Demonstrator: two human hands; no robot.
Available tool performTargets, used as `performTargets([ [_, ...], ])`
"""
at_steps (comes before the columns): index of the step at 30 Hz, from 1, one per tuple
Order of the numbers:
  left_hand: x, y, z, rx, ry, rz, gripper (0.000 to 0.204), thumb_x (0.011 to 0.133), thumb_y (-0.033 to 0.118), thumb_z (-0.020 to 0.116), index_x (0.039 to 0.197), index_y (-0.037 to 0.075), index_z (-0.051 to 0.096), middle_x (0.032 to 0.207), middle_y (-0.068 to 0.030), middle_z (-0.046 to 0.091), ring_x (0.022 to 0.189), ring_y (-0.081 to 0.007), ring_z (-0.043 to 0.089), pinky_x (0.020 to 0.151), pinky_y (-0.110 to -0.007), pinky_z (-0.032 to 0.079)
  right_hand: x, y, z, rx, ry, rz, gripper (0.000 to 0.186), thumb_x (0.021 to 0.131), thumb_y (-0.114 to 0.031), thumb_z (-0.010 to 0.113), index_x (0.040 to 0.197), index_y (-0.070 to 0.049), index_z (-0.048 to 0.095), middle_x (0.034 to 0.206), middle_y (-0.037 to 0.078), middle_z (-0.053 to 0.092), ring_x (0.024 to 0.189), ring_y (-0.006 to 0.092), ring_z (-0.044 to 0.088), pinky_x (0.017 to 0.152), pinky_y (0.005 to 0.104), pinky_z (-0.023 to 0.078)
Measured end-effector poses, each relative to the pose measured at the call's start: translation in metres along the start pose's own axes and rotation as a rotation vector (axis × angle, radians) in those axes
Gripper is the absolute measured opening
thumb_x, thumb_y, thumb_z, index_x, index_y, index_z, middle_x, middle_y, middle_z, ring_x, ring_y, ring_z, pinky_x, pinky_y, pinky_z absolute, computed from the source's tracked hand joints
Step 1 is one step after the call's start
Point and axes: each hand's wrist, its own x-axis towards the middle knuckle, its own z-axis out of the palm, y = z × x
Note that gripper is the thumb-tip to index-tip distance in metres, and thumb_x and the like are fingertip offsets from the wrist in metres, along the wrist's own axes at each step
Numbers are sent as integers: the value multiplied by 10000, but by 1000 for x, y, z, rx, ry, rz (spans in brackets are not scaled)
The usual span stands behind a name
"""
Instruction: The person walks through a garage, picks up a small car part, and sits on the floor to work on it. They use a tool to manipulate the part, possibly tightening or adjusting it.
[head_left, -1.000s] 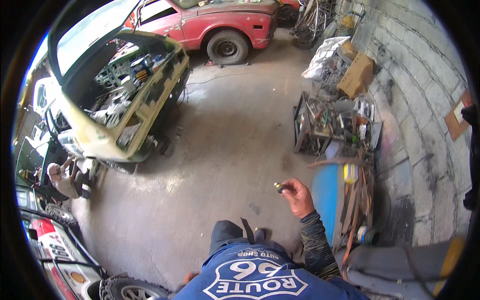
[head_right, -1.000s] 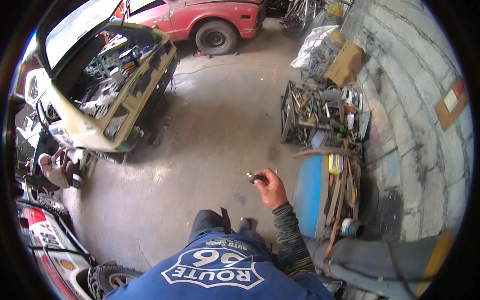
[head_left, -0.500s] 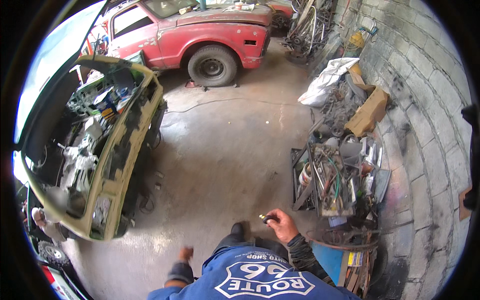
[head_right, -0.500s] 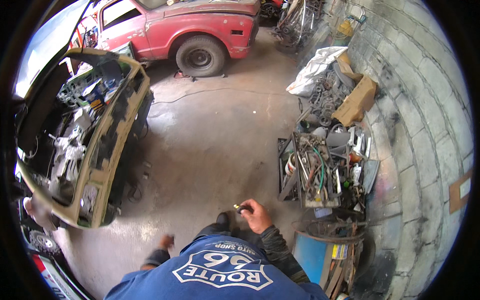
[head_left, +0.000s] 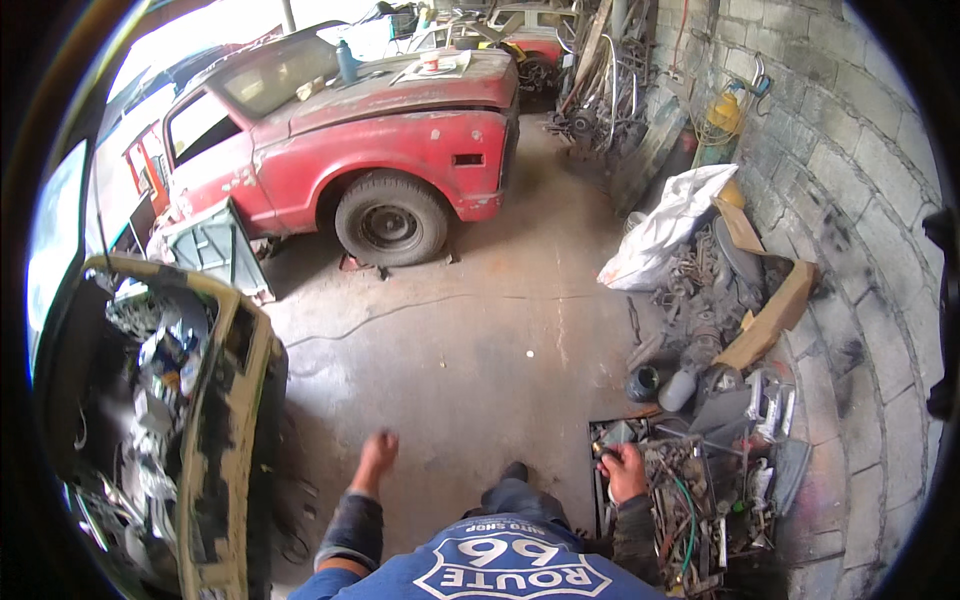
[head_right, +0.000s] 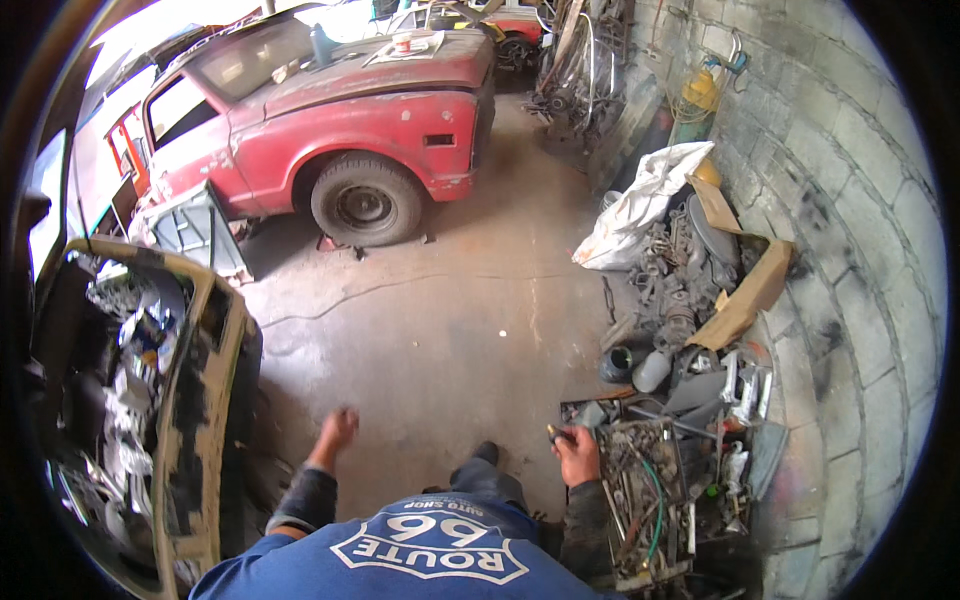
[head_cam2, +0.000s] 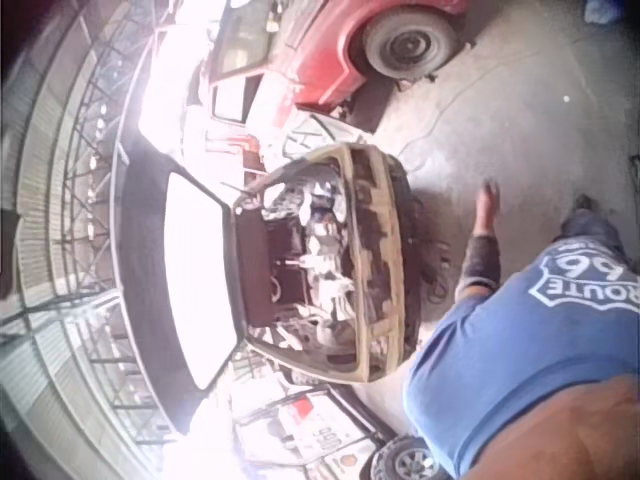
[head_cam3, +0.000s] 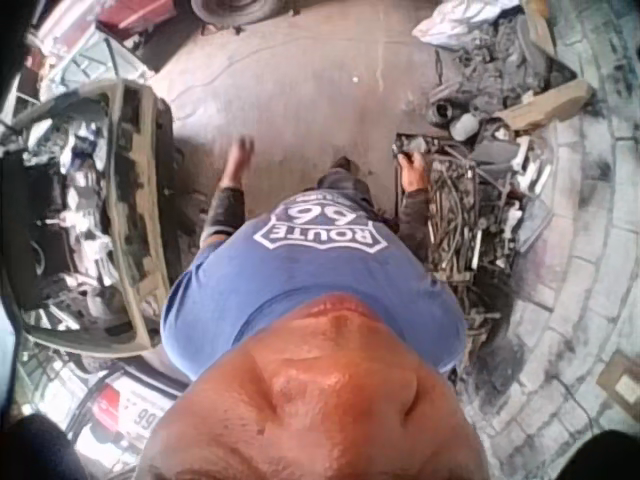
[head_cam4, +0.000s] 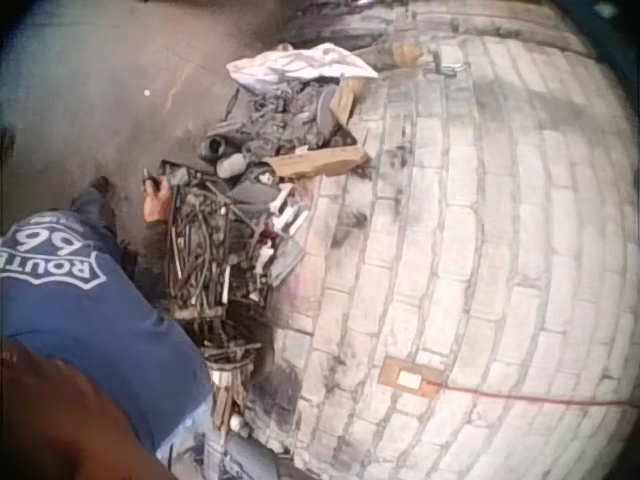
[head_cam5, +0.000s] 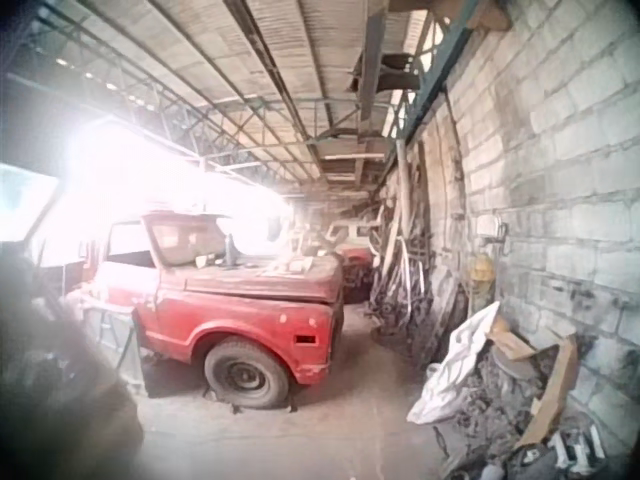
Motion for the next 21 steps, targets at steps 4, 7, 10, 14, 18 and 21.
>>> performTargets([
  [4,-53,-79,48,201,-634,-529,362,950,324,517,1059,7,653,999,-275,670,976,-456,631,828,-505,507,141,-105,64,-80,-190,-316,139,907,-77,631,1000,16,585,877,59,639,768,133,632,713,283,532],
  [7,-35,-79,60,133,-732,-809,352,952,314,520,1065,9,654,995,-266,671,968,-443,634,824,-499,510,228,-179,106,-63,-324,-352,135,920,-58,609,1034,8,580,923,50,639,817,125,630,765,272,533],
  [10,35,-44,74,77,-745,-883,342,955,304,522,1071,11,655,990,-256,672,961,-430,638,821,-494,512,318,-218,142,-72,-451,-283,137,932,-18,578,1067,5,569,971,45,635,862,116,622,806,267,522],
  [14,176,-7,119,-8,-722,-877,329,959,291,525,1079,14,656,985,-244,674,952,-414,642,816,-486,516,446,-232,189,-86,-483,-200,131,938,1,578,1068,-1,575,968,44,643,874,116,621,805,274,518],
  [18,384,30,166,98,-714,-536,317,963,278,528,1087,17,658,979,-231,676,943,-397,646,811,-479,519,560,-257,205,337,-419,0,131,931,-30,574,1060,-32,596,943,60,652,832,158,636,777,312,522],
  [21,623,125,179,577,-469,558,308,965,268,530,1093,19,658,975,-222,677,936,-384,650,807,-473,522,633,-297,191,622,-279,38,151,921,-69,588,1070,-53,607,936,68,661,819,186,644,765,333,521],
])
